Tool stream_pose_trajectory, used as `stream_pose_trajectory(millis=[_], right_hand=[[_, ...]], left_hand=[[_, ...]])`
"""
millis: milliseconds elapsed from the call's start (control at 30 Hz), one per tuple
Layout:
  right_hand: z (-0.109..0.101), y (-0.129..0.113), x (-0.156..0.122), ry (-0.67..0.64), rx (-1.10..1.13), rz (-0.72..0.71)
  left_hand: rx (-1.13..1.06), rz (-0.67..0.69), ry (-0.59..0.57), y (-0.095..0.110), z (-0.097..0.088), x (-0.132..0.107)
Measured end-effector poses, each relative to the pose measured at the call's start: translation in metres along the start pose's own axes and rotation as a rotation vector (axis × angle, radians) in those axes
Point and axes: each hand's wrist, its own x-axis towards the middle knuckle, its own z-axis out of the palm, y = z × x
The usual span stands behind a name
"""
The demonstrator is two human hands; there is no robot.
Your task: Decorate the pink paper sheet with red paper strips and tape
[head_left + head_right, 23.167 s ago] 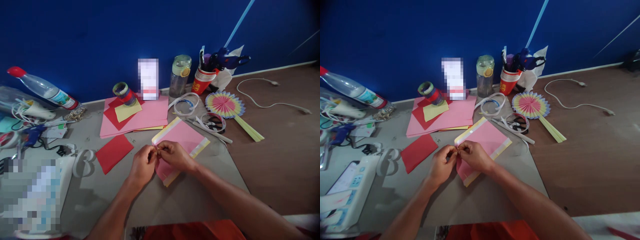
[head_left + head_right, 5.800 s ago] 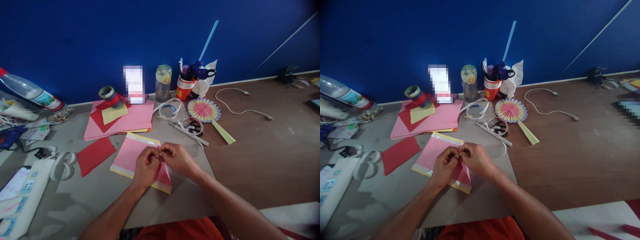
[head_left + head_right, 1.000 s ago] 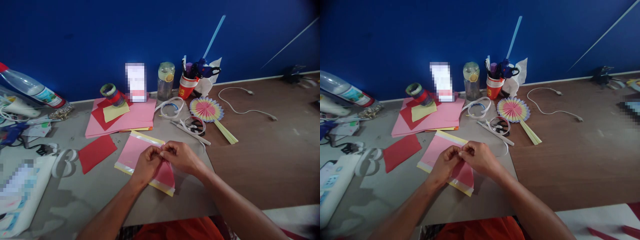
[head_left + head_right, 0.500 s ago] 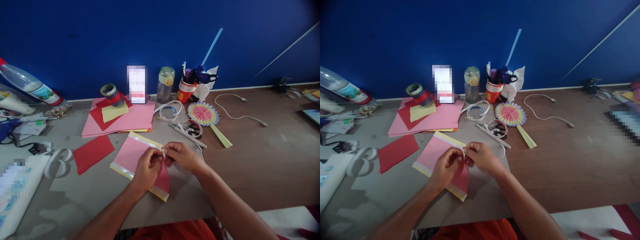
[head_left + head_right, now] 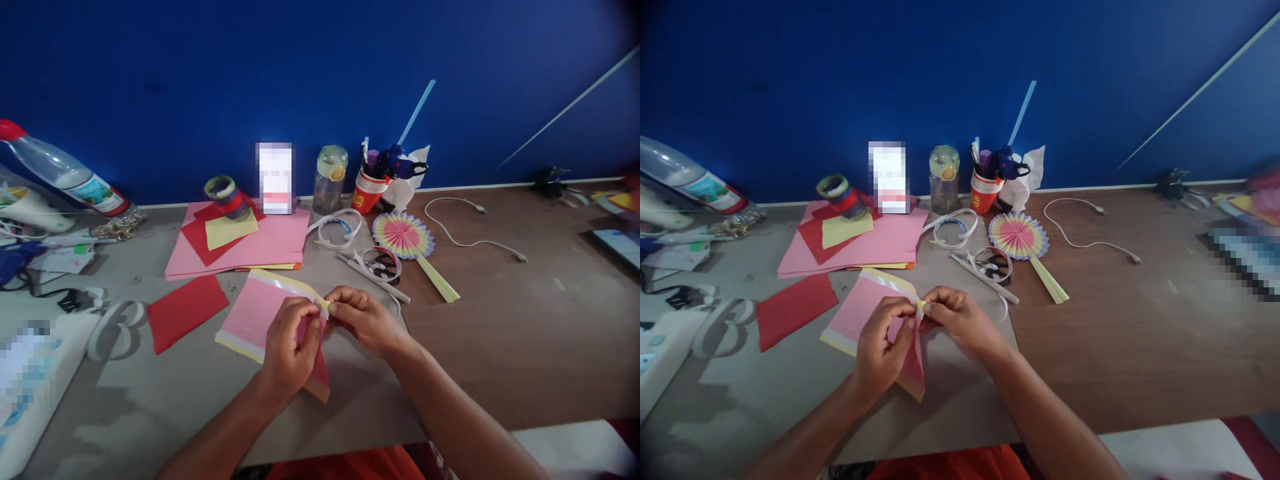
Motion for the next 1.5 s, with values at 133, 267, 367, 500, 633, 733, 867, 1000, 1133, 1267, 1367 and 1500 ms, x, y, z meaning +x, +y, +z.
stream_pose_trajectory(millis=[133,267,367,500,633,733,867,1000,1133,1267,1367,1500], right_hand=[[0.002,0.002,0.001,0.014,-0.073,-0.011],[0.003,0.002,0.001,0.052,-0.072,-0.016],[0.003,0.001,0.002,0.075,-0.049,-0.014],[-0.002,-0.003,0.002,0.11,-0.023,-0.051],[-0.01,-0.008,0.001,0.001,0.017,-0.019],[-0.014,-0.01,0.001,-0.062,0.013,0.078],[-0.016,-0.01,0.002,-0.032,0.014,0.114],[-0.015,-0.007,0.004,-0.038,-0.036,0.086],[-0.013,-0.003,0.006,0.032,-0.243,0.018],[-0.012,0.001,0.007,0.053,-0.32,-0.027],[-0.012,0.002,0.006,0.071,-0.432,-0.076],[-0.01,-0.001,0.003,0.214,-0.73,-0.258]], left_hand=[[-0.01,-0.089,-0.038,-0.002,-0.001,0.002],[0.001,-0.114,-0.076,-0.002,0.0,0.002],[0.002,-0.058,-0.064,-0.003,0.002,0.0],[0.039,0.03,-0.033,-0.011,0.003,-0.001],[0.151,0.112,-0.042,-0.02,-0.002,0.002],[0.2,0.097,-0.145,-0.02,-0.009,0.007],[0.167,-0.016,-0.211,-0.014,-0.013,0.013],[0.032,-0.248,-0.147,-0.013,-0.014,0.018],[-0.024,-0.327,-0.112,-0.016,-0.013,0.018],[-0.013,-0.324,-0.117,-0.017,-0.013,0.018],[-0.033,-0.374,-0.162,-0.015,-0.014,0.018],[-0.058,-0.41,-0.216,-0.011,-0.015,0.019]])
